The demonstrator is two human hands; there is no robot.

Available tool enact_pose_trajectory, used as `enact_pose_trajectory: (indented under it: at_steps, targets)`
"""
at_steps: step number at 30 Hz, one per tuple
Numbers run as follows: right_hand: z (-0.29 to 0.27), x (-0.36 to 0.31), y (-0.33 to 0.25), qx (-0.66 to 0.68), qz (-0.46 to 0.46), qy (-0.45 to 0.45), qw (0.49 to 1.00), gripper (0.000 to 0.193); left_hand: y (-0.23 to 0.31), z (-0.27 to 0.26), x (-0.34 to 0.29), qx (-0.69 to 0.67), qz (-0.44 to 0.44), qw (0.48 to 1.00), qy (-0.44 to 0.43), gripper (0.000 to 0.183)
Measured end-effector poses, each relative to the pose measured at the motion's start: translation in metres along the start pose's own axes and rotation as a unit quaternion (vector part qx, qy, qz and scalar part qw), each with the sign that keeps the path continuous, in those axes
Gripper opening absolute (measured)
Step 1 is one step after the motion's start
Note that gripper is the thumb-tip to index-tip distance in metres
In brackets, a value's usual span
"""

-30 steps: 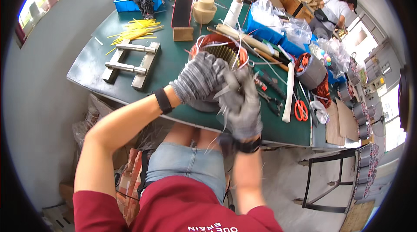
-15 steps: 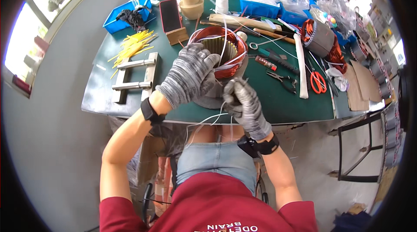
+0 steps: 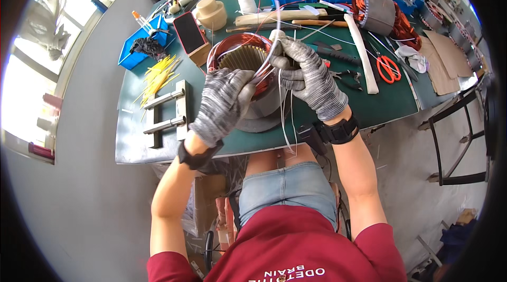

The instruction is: The person is winding copper wire around a motor stator and tying them in place using string and zip ties.

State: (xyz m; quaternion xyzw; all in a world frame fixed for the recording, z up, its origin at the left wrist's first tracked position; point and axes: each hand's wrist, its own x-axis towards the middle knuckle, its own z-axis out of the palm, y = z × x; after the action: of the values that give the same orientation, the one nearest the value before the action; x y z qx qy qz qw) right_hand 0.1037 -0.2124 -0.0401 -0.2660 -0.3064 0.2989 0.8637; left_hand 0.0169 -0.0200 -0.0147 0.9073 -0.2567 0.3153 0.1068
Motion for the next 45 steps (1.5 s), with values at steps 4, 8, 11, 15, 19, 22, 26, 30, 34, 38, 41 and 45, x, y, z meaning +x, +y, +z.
enact_pose_trajectory:
  at_steps: [4, 8, 11, 15, 19, 22, 26, 30, 34, 38, 41, 45]
  targets:
    - [0.024, -0.001, -0.013, -0.11, 0.085, 0.224, 0.965, 0.029, -0.002, -0.016, 0.003, -0.006, -0.044, 0.992, -0.117, 0.024]
    - [-0.029, -0.024, -0.025, -0.354, 0.033, 0.131, 0.925, 0.02, -0.006, -0.027, 0.012, -0.055, -0.079, 0.977, -0.192, 0.033]
    - [-0.024, -0.039, -0.01, -0.784, -0.244, 0.251, 0.513, 0.024, -0.008, -0.026, 0.014, -0.033, -0.052, 0.982, -0.179, 0.033]
    - [0.03, -0.055, 0.032, -0.75, -0.284, 0.129, 0.584, 0.03, -0.02, -0.027, 0.005, -0.044, -0.066, 0.979, -0.187, 0.036]
    - [0.048, -0.048, 0.054, -0.733, -0.258, 0.184, 0.602, 0.044, -0.013, -0.027, 0.019, -0.067, -0.085, 0.969, -0.222, 0.033]
    - [0.044, -0.032, 0.072, -0.752, -0.243, 0.178, 0.587, 0.048, -0.014, -0.024, 0.024, -0.101, -0.1, 0.965, -0.22, 0.028]
    - [0.034, -0.017, 0.092, -0.763, -0.375, 0.192, 0.49, 0.048, -0.022, -0.026, 0.029, -0.092, -0.107, 0.94, -0.311, 0.032]
    - [0.053, -0.078, 0.072, -0.056, 0.075, 0.196, 0.976, 0.022, -0.023, -0.023, 0.007, 0.048, -0.038, 0.979, -0.195, 0.049]
    - [0.07, -0.074, 0.019, -0.185, 0.11, -0.318, 0.923, 0.015, -0.009, -0.012, 0.003, 0.112, -0.108, 0.986, -0.061, 0.07]
    - [0.081, 0.011, -0.01, -0.669, -0.231, -0.078, 0.703, 0.014, 0.003, -0.014, -0.003, 0.143, -0.218, 0.963, -0.066, 0.089]
    - [0.054, 0.056, 0.01, -0.604, -0.107, 0.072, 0.787, 0.01, 0.012, -0.013, 0.001, 0.172, -0.234, 0.956, -0.047, 0.099]
    - [0.054, 0.053, 0.019, -0.789, -0.288, 0.016, 0.543, 0.016, 0.018, -0.009, 0.002, 0.179, -0.218, 0.959, 0.016, 0.095]
